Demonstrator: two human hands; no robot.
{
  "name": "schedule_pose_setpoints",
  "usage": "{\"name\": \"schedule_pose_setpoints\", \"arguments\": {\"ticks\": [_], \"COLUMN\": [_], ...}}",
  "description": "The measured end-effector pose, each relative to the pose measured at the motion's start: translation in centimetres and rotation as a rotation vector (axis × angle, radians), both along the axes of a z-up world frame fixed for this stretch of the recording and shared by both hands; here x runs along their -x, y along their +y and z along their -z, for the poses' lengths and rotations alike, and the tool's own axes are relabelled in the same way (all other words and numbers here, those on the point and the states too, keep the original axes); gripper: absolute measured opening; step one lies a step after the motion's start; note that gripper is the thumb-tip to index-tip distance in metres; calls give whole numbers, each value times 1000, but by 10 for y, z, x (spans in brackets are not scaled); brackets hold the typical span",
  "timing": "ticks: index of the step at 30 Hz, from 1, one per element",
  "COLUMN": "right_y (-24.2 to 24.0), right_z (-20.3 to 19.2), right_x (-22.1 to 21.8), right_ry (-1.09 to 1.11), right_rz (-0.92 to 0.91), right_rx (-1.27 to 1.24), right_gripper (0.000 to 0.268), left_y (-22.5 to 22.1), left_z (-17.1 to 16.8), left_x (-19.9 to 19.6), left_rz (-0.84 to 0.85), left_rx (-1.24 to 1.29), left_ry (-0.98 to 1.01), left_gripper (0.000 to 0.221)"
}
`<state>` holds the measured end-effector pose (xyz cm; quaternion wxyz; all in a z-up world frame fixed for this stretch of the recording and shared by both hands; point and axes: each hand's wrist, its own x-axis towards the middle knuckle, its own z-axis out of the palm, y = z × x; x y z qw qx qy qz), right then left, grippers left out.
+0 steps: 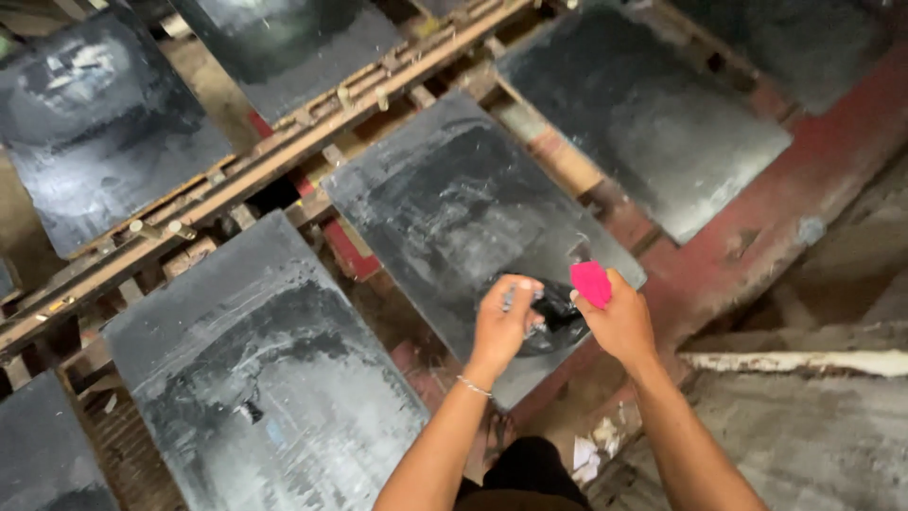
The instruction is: Scraping and cleaning residue from screen printing boards using a hand scraper and a cloth.
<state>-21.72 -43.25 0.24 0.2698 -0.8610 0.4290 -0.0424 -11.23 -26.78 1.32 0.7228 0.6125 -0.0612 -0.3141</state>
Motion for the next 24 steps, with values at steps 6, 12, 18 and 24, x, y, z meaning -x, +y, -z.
{"name": "schedule_pose_setpoints", "arguments": {"ticks": [6, 12, 18, 24], "right_y": [-2, 3, 1, 26], "right_z": [-5, -26, -31, -62], "right_x": [0, -10, -14, -8], "right_ry": [-27, -488, -735, -648], "right_rz": [-94, 172, 329, 324], "right_rx": [-123, -519, -982, -1112], "right_gripper": [52, 25, 18, 27], "left_y": [-44, -34, -18, -24], "left_z": [38, 12, 1, -25], "left_x": [-1, -2, -11, -23], "left_rz": [5, 182, 608, 907], "left_rx": [-59, -201, -641, -1068], "left_ry": [-114, -239, -572, -699], "left_gripper": [18, 23, 33, 59]}}
